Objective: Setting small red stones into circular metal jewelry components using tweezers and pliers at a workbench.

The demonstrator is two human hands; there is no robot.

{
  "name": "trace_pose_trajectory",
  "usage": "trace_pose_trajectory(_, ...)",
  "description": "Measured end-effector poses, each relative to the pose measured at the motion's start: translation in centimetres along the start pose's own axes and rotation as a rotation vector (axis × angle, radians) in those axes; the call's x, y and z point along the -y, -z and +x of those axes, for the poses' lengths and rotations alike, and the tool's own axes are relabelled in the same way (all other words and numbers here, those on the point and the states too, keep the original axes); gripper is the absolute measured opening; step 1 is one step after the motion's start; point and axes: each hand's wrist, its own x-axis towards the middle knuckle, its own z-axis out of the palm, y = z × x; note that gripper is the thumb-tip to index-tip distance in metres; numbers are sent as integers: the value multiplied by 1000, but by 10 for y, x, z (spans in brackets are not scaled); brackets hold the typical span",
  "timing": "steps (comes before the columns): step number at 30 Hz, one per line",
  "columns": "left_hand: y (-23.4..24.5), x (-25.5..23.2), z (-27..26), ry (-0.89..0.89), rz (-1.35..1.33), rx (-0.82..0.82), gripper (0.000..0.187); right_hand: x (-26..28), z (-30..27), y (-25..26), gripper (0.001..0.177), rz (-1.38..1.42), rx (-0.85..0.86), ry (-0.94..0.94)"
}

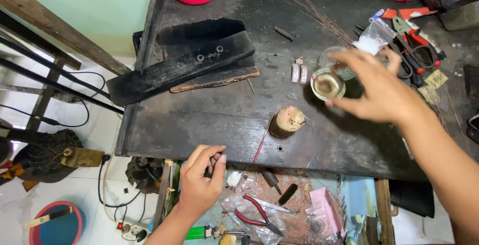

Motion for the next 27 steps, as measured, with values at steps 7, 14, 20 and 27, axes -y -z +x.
trace_pose_trajectory(7,7,-9,10,82,56,102,25,-19,-81,-37,93,47,10,61)
trace_pose_trajectory(14,29,-12,52,59,292,291,45,-30,-105,-60,94,30,63,23)
trace_pose_trajectory(20,68,-6,90,-132,594,171,57,-22,-78,-29,111,93,87,107)
trace_pose_trajectory(27,109,16,136,7,798,260,70,35,69,15,76,319,53,309)
